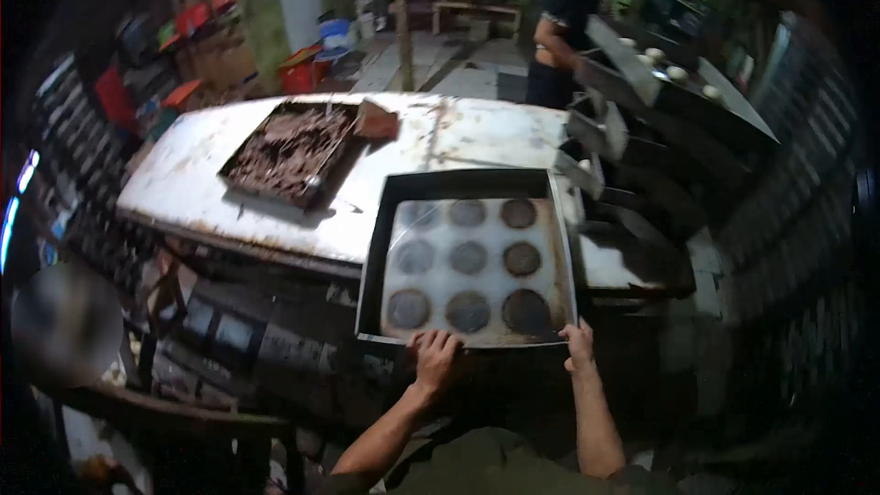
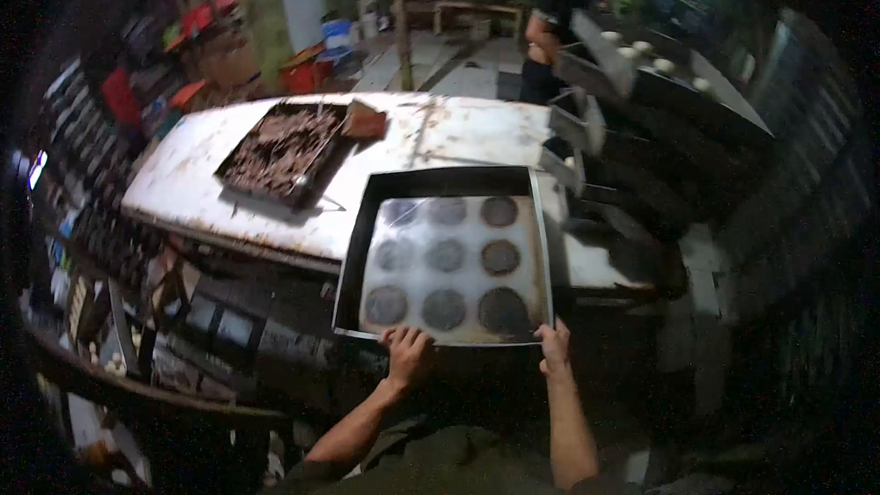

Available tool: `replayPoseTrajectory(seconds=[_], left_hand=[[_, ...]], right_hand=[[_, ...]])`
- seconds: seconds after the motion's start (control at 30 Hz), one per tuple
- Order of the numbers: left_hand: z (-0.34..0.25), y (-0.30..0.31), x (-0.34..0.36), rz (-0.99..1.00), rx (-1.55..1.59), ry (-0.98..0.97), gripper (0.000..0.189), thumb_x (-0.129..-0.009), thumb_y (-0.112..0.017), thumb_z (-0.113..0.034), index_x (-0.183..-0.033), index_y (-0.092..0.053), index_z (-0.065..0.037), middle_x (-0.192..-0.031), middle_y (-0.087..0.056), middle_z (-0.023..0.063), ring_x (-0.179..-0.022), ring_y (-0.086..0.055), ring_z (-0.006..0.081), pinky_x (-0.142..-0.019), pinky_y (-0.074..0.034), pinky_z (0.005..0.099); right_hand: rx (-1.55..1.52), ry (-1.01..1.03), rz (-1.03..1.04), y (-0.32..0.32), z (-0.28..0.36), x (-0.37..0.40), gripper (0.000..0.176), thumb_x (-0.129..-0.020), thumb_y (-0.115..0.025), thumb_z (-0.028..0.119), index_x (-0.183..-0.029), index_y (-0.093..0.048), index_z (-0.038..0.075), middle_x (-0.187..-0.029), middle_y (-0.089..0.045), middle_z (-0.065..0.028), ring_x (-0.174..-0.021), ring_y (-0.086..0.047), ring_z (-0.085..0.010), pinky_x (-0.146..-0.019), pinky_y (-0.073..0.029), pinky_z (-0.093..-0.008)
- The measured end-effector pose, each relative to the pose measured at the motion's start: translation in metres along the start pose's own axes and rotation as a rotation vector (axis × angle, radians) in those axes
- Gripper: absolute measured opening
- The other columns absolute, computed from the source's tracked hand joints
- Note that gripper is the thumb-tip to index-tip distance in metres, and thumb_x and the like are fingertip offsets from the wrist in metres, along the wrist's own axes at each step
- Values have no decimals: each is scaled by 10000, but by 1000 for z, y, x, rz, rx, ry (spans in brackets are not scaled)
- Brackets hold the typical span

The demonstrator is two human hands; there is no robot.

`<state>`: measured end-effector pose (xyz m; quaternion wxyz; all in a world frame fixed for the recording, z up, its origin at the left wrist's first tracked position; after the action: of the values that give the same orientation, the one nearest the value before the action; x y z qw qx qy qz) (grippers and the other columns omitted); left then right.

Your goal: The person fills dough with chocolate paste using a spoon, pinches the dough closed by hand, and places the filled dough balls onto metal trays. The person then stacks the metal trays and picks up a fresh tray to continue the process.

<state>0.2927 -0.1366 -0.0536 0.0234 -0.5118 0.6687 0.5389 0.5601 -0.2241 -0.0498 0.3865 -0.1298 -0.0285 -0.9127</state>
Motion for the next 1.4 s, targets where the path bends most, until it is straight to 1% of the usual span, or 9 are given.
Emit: replayPoseTrajectory(seconds=[0.3,0.47,0.53,0.8,0.93,1.1,1.27,1.33,1.4], left_hand=[[45,-72,-93,-110,76,-107,183,-705,-658,-201,-787,-548,-80,-830,-526,92,-827,-517,294,-770,-374,440],[53,-25,-101,-413,367,-203,245,-798,-609,-77,-1015,-512,-15,-1041,-546,137,-935,-558,317,-822,-478,366],[61,-4,-47,-397,319,-45,212,-816,-587,-62,-1019,-535,-38,-1010,-571,127,-903,-584,262,-754,-507,321],[112,82,300,-1017,82,1443,187,-878,-518,-159,-939,-583,6,-852,-622,105,-801,-595,198,-721,-470,321],[153,128,314,-1205,-113,1563,171,-911,-466,-152,-916,-539,3,-792,-583,68,-759,-572,163,-700,-460,305],[276,170,237,-781,-61,1269,209,-909,-500,-180,-990,-553,5,-825,-598,86,-766,-574,162,-698,-459,309],[394,217,176,-1211,-1,1064,211,-916,-493,-184,-1050,-532,-25,-917,-566,55,-819,-535,132,-707,-441,275],[422,236,151,-1365,-131,947,220,-913,-494,-170,-1080,-513,-27,-963,-554,58,-859,-525,135,-741,-431,272],[444,248,135,-1543,-108,929,225,-911,-501,-172,-1089,-502,-34,-991,-542,60,-901,-515,143,-779,-418,271]], right_hand=[[167,-34,-41,-13,41,-125,349,-705,-549,137,-1034,-558,23,-889,-536,-70,-861,-477,-171,-724,-400,-312],[210,425,901,-20,28,-227,608,-787,-507,498,-1168,-490,24,-1081,-546,-130,-927,-564,-238,-781,-449,-338],[328,494,114,-64,65,-124,476,-800,-466,401,-1045,-530,-2,-1024,-551,-114,-902,-551,-245,-743,-433,-324],[223,296,129,-125,22,-125,455,-809,-459,391,-1022,-531,-4,-1006,-547,-111,-903,-538,-239,-734,-433,-325],[128,246,64,-160,-8,-128,445,-813,-456,386,-1011,-531,-5,-997,-545,-109,-904,-532,-236,-730,-433,-326],[-119,159,63,-222,-51,-145,433,-818,-451,380,-997,-531,-6,-986,-542,-107,-904,-524,-232,-724,-432,-327],[-419,73,201,-384,-30,-178,370,-825,-449,320,-966,-529,-13,-926,-533,-109,-870,-507,-218,-715,-437,-326],[177,1327,192,-469,-40,-238,428,-824,-590,335,-1013,-520,-42,-949,-535,-176,-832,-510,-272,-754,-437,-360],[536,1216,429,-594,33,-188,276,-812,-623,195,-901,-557,-58,-851,-590,-154,-715,-547,-244,-714,-460,-316]])
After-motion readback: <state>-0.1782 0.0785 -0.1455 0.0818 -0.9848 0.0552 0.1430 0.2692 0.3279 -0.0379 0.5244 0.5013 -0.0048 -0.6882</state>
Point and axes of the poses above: each hand's wrist, its own x-axis away from the middle knuckle, its own y-axis out of the back of the hand, z = x × y, the point moved 2 cm from there along -x, towards the middle knuckle
